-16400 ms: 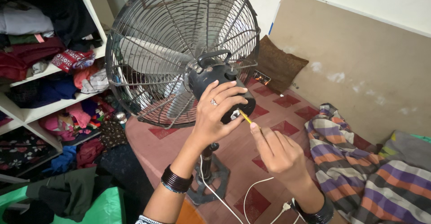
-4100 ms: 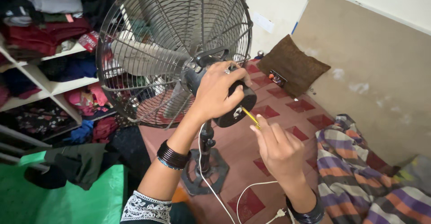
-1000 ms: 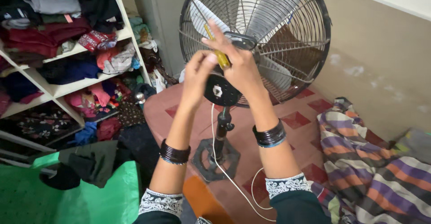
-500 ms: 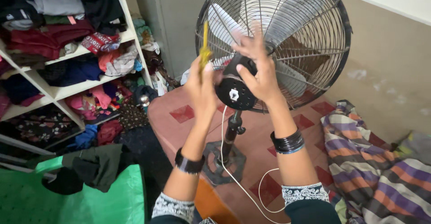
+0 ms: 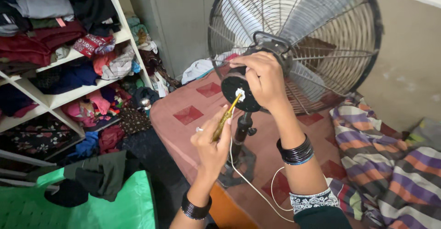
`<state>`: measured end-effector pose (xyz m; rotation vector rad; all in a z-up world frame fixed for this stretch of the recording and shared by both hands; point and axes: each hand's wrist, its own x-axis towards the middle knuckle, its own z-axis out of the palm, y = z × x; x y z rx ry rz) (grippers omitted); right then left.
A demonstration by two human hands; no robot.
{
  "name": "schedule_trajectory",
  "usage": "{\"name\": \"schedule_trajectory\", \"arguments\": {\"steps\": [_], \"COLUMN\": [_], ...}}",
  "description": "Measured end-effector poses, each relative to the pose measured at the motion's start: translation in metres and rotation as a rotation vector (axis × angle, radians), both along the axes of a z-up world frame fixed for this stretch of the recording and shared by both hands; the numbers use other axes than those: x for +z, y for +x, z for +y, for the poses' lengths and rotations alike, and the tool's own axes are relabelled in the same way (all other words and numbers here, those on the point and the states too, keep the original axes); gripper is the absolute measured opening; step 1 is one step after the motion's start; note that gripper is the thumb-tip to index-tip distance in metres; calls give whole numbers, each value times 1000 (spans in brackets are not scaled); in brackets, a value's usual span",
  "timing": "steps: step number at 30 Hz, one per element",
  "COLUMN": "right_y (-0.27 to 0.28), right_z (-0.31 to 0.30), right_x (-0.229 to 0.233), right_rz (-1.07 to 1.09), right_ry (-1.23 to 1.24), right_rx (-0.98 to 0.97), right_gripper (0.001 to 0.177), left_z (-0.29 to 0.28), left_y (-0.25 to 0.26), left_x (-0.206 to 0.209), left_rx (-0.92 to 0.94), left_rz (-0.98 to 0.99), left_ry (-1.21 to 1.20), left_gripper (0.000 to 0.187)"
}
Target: The person uses a yellow screwdriver to repeatedly tighten or adjust a screw on the rear hub of a standing electric fan. The hands remain on the fan throughout, turning the screwdriver in short bursts while stabilizing the fan body.
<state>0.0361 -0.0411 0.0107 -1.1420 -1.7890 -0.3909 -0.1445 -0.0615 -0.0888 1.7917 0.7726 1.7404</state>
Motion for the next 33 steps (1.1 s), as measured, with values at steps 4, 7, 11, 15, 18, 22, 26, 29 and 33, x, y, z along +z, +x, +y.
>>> {"name": "schedule_trajectory", "arguments": {"steps": [4, 7, 11, 15, 18, 22, 26, 29, 33], "right_y": [-2, -2, -3, -3, -3, -1, -1, -2, -2], "right_z": [1, 1, 1, 2, 2, 2, 2, 2, 1], "right_x": [3, 3, 2, 0, 1, 1, 1, 1, 1], "right_rz": [-13, -27, -26, -29, -20, -22, -12, -13, -10], "right_ry": [34, 45, 45, 46, 54, 52, 44, 45, 45], "right_rx": [-49, -74, -89, -97, -89, -86, -92, -85, -74], "right_gripper": [31, 31, 32, 31, 31, 31, 31, 31, 31], "left_z": [3, 7, 13, 14, 15, 17, 17, 19, 19], "left_y": [-5, -7, -4, -4, -6, -6, -6, -6, -8], "left_x": [2, 6, 10, 10, 11, 12, 12, 12, 12], "left_rx": [30, 34, 11, 15, 13, -2, -27, -32, -47], "left_rz": [2, 37, 16, 31, 46, 32, 25, 39, 46], "left_ry": [64, -6, 75, 105, 67, 54, 57, 62, 68], "left_gripper": [29, 30, 28, 26, 25, 24, 24, 24, 24]}}
